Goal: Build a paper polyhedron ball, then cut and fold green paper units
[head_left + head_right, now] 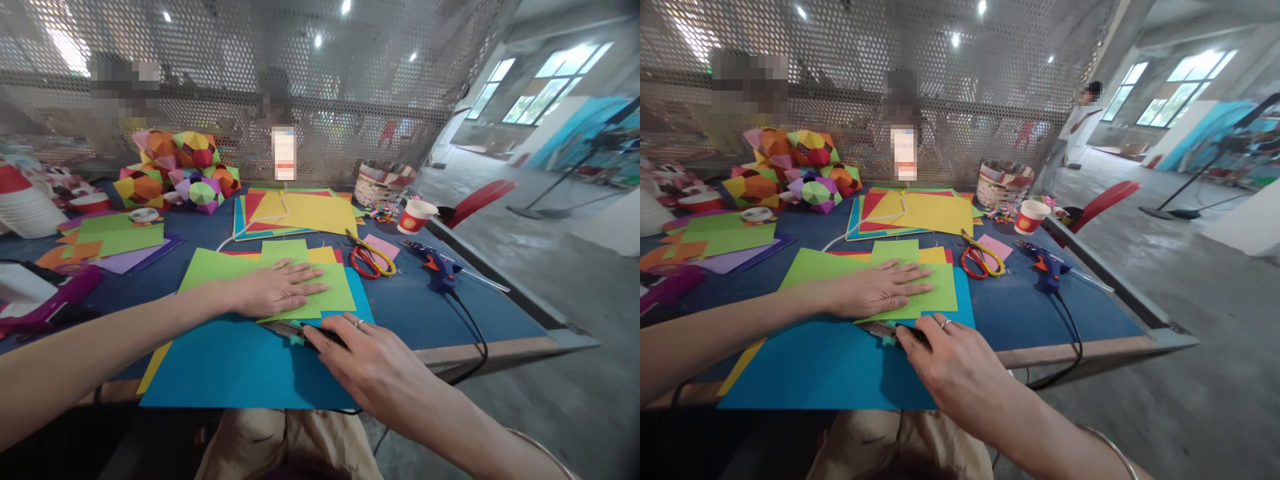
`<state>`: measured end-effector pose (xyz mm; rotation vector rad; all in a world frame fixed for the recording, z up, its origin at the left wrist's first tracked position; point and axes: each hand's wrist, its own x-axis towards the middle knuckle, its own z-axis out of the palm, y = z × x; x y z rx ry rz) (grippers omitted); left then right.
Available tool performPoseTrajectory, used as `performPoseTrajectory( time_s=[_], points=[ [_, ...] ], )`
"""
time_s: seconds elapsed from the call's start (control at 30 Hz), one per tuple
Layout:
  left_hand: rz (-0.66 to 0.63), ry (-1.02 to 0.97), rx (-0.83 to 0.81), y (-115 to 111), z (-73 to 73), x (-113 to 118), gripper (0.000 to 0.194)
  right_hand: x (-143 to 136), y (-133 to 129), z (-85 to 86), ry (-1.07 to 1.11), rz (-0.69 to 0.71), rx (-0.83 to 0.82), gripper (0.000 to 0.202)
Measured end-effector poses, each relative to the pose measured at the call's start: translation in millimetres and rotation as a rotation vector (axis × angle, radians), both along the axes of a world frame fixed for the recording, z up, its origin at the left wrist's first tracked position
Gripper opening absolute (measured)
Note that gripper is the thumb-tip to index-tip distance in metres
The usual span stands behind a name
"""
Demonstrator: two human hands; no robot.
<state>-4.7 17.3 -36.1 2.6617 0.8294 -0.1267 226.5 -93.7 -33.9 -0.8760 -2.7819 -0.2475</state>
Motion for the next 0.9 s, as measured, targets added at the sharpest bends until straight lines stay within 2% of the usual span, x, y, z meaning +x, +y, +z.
performPoseTrajectory(
  time_s=[0.23,0.33,0.4,0.5,0.67,0.77,0.83,0.9],
  points=[
    [0.001,-0.002,0.000,1,-2.1,-1,0.054,-2,-2,2.9,0.021,0.034,-0.029,0.039],
    [-0.007,-0.001,0.004,2,-3.5,-1,0.055,4,-10,9.6,0.115,0.077,-0.036,0.034],
    [-0.013,0.020,0.006,2,-3.3,-2,0.055,14,-13,13.0,0.198,0.047,-0.022,0.034],
    [-0.010,0.028,0.008,2,-1.8,-2,0.055,39,-8,10.6,0.286,-0.125,0.074,0.034],
    [0.007,-0.030,0.028,-2,1.4,-3,0.057,83,9,-11.9,0.250,-0.513,0.270,0.039],
    [0.166,-0.126,0.139,-10,3.7,-4,0.059,95,12,-24.5,0.234,-0.693,0.273,0.042],
    [0.368,-0.197,0.225,-19,5.6,-4,0.055,96,12,-29.8,0.231,-0.778,0.261,0.040],
    [0.547,-0.207,0.238,-29,8.1,-4,0.054,93,13,-33.0,0.228,-0.837,0.263,0.038]
  ],
)
